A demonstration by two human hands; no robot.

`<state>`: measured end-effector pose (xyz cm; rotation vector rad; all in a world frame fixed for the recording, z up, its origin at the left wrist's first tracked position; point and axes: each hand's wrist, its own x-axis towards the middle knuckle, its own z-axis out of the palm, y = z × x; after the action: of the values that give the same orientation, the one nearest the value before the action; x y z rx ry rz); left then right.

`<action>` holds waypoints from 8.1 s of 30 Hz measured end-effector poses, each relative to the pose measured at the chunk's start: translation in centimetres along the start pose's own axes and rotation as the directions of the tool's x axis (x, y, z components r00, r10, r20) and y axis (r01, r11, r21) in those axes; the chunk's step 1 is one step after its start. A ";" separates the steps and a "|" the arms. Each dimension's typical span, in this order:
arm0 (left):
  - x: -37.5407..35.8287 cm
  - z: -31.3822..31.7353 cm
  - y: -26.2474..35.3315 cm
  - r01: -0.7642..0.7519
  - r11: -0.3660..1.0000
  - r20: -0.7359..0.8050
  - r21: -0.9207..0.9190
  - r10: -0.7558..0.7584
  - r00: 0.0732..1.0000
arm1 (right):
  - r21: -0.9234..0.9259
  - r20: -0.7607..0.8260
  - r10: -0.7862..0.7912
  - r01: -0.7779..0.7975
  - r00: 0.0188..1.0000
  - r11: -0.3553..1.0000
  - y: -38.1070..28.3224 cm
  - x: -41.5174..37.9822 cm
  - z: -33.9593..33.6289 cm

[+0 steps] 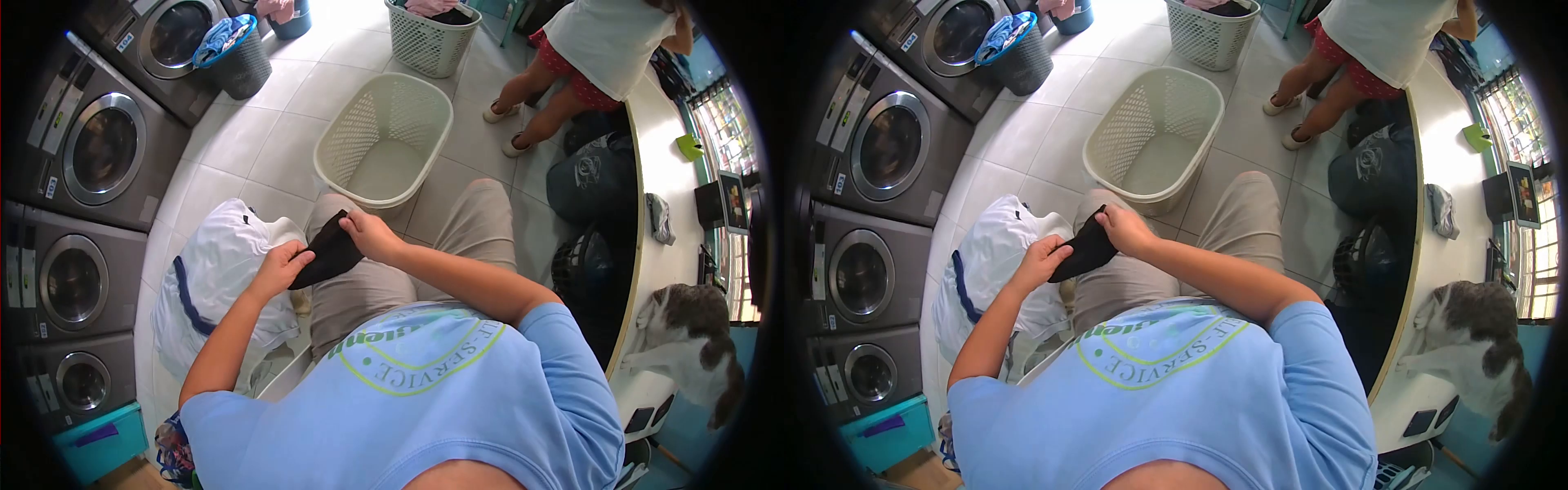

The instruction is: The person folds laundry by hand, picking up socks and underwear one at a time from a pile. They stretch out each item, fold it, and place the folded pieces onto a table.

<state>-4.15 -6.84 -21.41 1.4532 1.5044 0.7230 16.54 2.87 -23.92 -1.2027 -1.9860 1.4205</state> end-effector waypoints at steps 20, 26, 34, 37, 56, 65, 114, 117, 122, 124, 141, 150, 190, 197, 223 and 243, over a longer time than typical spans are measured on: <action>6.5 5.8 4.7 -0.034 0.903 -0.117 -0.428 -0.018 0.993 | 0.296 0.859 0.194 -0.770 0.473 0.566 5.6 -2.7 -3.7; 8.4 11.8 13.2 -0.117 0.813 0.031 -0.571 0.164 0.986 | 0.983 0.180 0.029 -0.179 0.983 -0.047 2.6 -6.3 -8.8; 10.3 16.1 13.7 -0.146 0.917 0.156 -0.371 0.217 0.964 | 0.965 -0.260 0.615 0.183 0.745 0.186 5.5 -8.8 -23.2; 11.9 15.3 9.5 -0.167 0.971 0.165 -0.170 0.196 0.967 | 0.867 -0.494 0.650 0.381 0.577 0.321 3.7 -10.7 -32.9; 13.9 7.2 3.6 0.014 0.996 -0.188 0.089 0.003 0.982 | -0.502 -0.753 -0.355 -0.136 0.554 0.854 11.9 -5.7 -29.4; 10.0 -8.5 -6.5 0.472 0.877 -0.836 0.089 -0.192 0.514 | -0.634 -0.392 0.255 -0.460 0.884 0.622 13.0 0.2 -19.6; 7.1 13.0 16.3 -0.338 0.906 0.213 -0.255 0.394 0.894 | 0.149 -0.169 -0.039 0.065 0.985 0.987 3.5 -9.6 -14.3; 7.7 12.1 15.8 -0.229 0.885 0.271 -0.406 0.356 0.895 | -0.060 0.005 0.112 -0.112 0.994 0.992 3.8 -10.2 -14.8; 8.0 10.9 16.1 -0.249 0.907 0.417 -0.339 0.382 0.825 | 0.457 0.101 0.287 -0.300 0.953 0.837 -3.4 -14.5 -17.8; 8.5 12.0 14.8 -0.257 0.910 0.396 -0.326 0.378 0.837 | 0.749 0.186 0.144 -0.235 0.972 0.620 -2.0 -13.4 -18.5; 11.9 15.5 7.1 -0.220 0.959 0.387 -0.182 0.275 0.880 | 0.993 -0.111 -0.486 0.080 0.867 -0.085 -13.3 -13.6 -17.6; 10.4 15.2 7.3 0.062 0.866 0.430 -0.495 0.182 0.884 | 0.993 0.007 -0.187 -0.030 0.982 -0.117 -14.9 -13.0 -16.6; 11.2 14.7 9.9 0.281 0.315 0.391 -0.907 0.374 0.841 | 0.988 0.083 0.612 0.014 0.787 -0.153 1.7 -9.2 -13.4; 9.0 15.5 12.0 0.265 0.270 0.340 -0.926 0.289 0.895 | 0.956 0.176 0.160 -0.129 0.971 -0.264 0.9 -12.6 -12.0; 9.3 13.7 17.5 0.259 0.744 0.562 -0.616 0.185 0.806 | 0.097 0.320 -0.148 0.123 0.936 0.988 -4.0 -16.0 -13.6; 6.4 6.8 19.1 -0.171 0.961 0.870 0.218 -0.112 0.479 | 0.725 0.106 -0.320 0.148 0.941 0.673 -8.2 -21.6 -29.5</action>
<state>11.08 0.93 -8.79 1.6663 0.7360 -0.2964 46.71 0.25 -1.79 -0.4239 -1.3830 1.9744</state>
